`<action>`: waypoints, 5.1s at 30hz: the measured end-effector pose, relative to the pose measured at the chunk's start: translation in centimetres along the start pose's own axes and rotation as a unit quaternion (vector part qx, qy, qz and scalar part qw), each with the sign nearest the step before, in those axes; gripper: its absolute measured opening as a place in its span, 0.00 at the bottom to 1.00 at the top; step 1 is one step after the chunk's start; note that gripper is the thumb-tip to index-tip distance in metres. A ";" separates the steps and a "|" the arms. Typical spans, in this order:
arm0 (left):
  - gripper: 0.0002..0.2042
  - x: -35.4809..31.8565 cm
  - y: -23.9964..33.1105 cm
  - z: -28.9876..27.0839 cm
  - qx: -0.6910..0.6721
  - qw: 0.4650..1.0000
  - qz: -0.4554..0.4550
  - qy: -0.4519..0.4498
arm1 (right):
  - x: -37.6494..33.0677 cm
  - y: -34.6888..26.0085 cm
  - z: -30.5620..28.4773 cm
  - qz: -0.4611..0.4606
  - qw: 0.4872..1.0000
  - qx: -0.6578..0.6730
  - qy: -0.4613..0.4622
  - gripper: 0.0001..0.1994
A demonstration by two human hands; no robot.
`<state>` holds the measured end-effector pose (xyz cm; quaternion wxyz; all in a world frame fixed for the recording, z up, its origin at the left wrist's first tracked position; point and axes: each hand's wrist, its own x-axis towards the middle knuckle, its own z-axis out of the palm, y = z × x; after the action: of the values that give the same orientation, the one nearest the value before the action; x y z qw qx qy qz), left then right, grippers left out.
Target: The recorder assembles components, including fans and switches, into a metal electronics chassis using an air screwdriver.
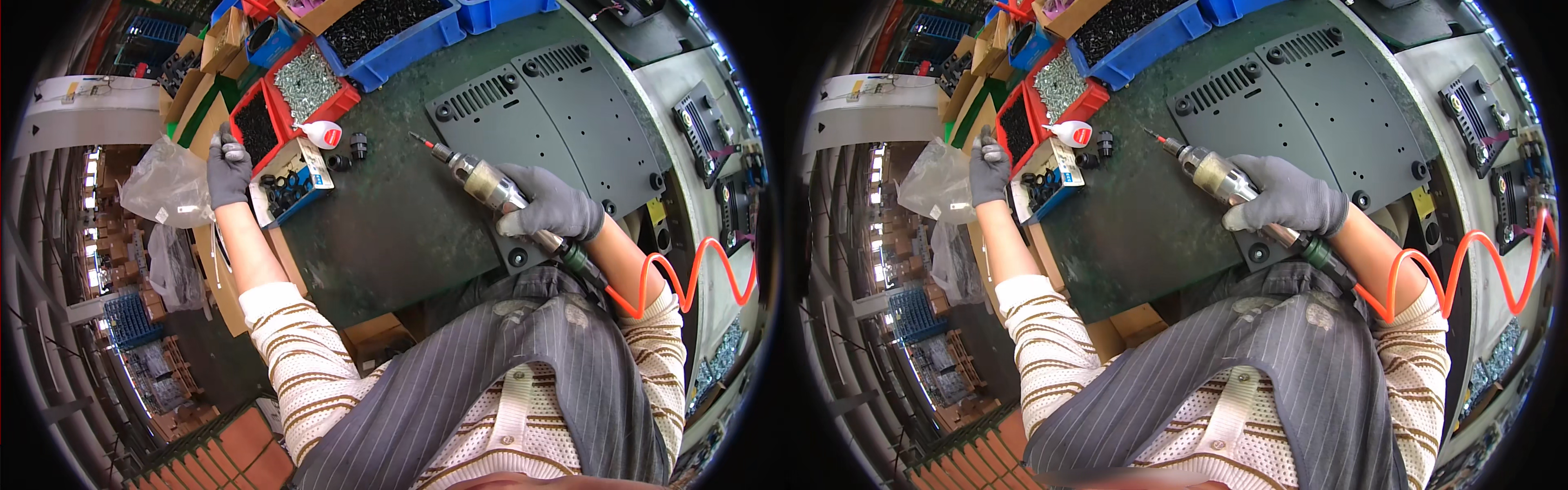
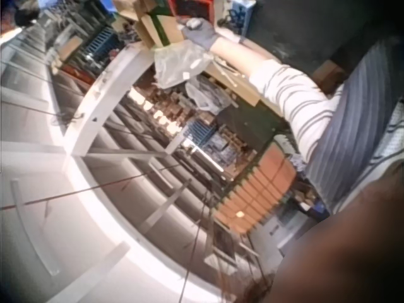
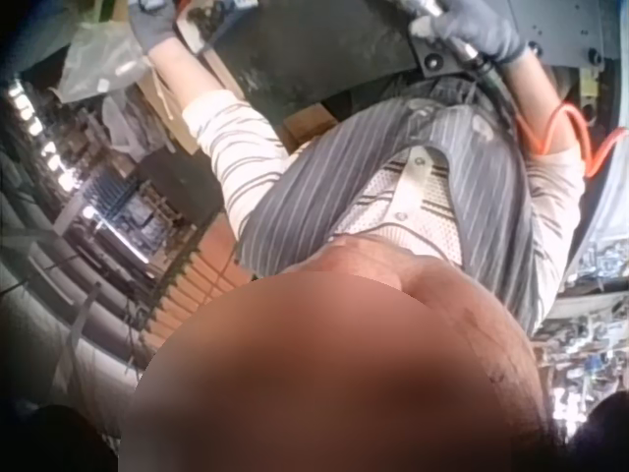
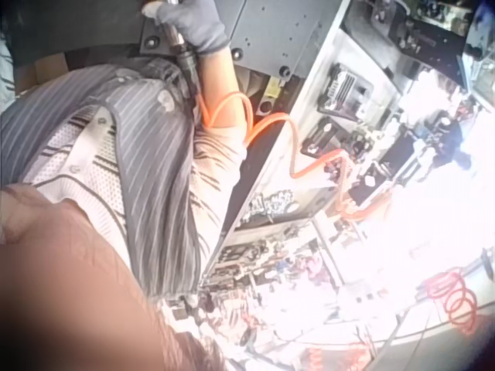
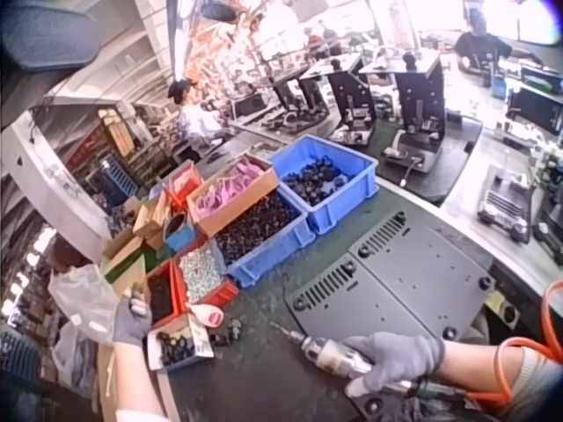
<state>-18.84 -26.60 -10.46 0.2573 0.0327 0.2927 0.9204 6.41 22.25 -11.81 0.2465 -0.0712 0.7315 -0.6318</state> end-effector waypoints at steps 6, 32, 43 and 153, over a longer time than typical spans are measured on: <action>0.14 -1.6 -3.5 2.5 0.020 0.997 0.017 0.069 | 0.6 1.2 0.1 -0.015 1.000 -0.002 0.011 0.25; 0.12 -5.5 -34.9 18.3 -0.003 0.988 -0.156 -0.013 | -15.9 3.2 0.1 0.063 0.987 0.145 0.010 0.41; 0.16 -5.2 -39.8 23.8 0.125 0.972 -0.196 -0.018 | -20.2 6.2 1.1 -0.020 0.976 0.195 0.092 0.44; 0.15 -8.8 -37.1 21.5 -0.025 0.989 -0.125 0.081 | -14.7 4.1 2.3 0.004 0.987 0.158 -0.010 0.39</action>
<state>10.17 6.15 -12.55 0.3466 -0.0848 0.2910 0.8877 21.02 27.11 -11.91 0.2644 -0.0342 0.6201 -0.7379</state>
